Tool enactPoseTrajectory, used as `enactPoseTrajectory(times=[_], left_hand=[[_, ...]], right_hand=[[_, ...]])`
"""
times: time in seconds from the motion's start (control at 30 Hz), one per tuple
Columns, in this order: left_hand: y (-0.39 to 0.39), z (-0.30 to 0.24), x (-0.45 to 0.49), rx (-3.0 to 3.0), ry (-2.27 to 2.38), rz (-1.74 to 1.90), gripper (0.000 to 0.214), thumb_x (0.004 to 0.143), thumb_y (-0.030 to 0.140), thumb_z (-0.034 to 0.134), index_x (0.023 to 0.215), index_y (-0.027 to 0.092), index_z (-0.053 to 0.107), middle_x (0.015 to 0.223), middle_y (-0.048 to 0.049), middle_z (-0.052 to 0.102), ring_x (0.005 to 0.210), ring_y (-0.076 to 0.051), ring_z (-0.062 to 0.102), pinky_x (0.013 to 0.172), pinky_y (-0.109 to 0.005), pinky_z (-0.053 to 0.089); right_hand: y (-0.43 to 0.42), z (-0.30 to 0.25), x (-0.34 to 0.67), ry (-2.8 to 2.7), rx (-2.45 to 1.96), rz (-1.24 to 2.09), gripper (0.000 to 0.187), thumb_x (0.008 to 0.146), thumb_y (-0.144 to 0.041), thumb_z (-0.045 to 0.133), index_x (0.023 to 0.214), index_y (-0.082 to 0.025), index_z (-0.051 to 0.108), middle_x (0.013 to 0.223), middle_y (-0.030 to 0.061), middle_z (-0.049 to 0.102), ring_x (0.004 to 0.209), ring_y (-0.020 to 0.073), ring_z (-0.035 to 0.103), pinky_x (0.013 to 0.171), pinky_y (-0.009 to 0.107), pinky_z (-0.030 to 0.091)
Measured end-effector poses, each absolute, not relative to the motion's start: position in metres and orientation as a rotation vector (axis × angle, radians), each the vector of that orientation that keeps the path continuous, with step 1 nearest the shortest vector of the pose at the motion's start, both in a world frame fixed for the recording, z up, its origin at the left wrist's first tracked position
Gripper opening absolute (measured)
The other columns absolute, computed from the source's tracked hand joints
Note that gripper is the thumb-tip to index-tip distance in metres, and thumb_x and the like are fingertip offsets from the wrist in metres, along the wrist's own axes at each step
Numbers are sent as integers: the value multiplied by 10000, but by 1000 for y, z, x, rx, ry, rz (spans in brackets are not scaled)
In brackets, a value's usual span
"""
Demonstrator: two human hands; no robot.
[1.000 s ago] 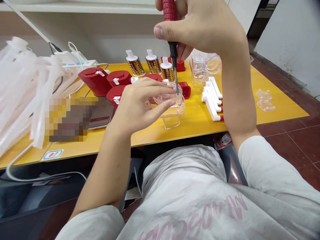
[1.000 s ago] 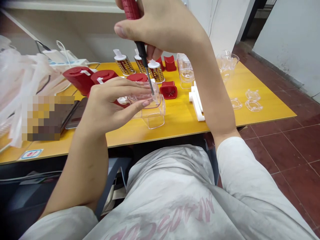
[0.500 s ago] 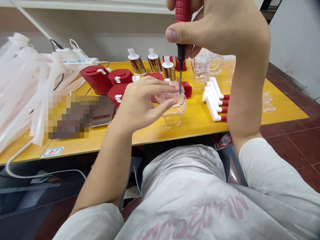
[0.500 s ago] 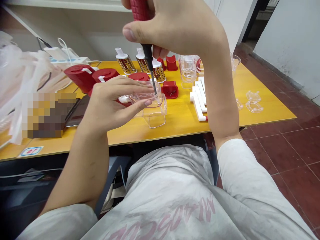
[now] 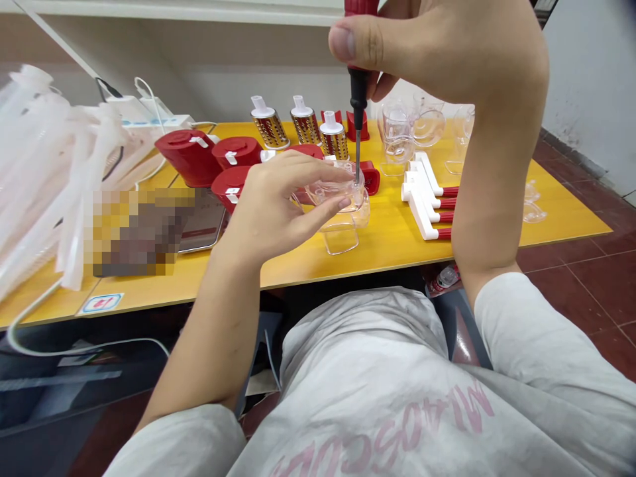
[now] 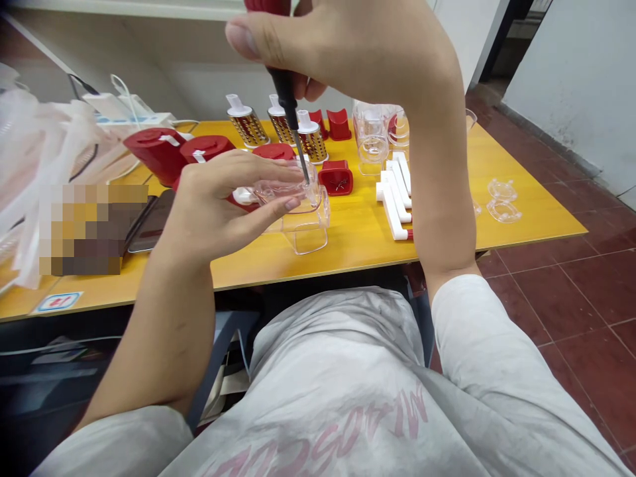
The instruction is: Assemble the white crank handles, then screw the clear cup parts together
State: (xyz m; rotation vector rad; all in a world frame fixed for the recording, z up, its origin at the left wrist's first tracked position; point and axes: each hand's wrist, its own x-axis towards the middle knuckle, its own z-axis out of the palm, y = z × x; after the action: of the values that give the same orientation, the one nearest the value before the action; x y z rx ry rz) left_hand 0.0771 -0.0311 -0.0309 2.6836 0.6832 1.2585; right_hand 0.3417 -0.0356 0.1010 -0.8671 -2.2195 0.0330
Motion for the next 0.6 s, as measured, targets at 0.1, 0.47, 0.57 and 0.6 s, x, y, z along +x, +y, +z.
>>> enactPoseTrajectory(times=[0.1,0.47,0.57,0.6], left_hand=[[-31,-31,77,2683,661,1254,267,1083,530,769,1236,333,866,1234,-44,894,1154,-334,830,1074,-540,638],[-30,-31,77,2736,676,1159,320,1114,579,683,1266,361,860,1316,-50,865,1258,-365,797,1145,-594,611],[-31,-30,77,2752,693,1153,315,1119,575,662,1259,372,857,1305,-52,861,1258,-369,794,1133,-598,613],[-32,-30,77,2755,696,1156,308,1118,570,661,1251,373,858,1301,-53,861,1254,-369,794,1127,-596,615]], right_hand=[[-39,102,339,-2237,-896,62,482,1040,-284,710,1476,-81,720,1033,-94,622,880,36,767,728,82,672],[-49,105,353,-2305,-881,78,450,1049,-265,697,1470,-114,737,1066,-97,699,963,60,770,891,142,712],[-53,107,356,-2222,-1004,59,437,1030,-358,741,1420,-166,787,1053,-115,741,930,63,807,811,70,676],[-53,107,357,-2191,-1012,75,456,1022,-406,760,1409,-168,796,1051,-115,754,927,73,817,787,68,675]])
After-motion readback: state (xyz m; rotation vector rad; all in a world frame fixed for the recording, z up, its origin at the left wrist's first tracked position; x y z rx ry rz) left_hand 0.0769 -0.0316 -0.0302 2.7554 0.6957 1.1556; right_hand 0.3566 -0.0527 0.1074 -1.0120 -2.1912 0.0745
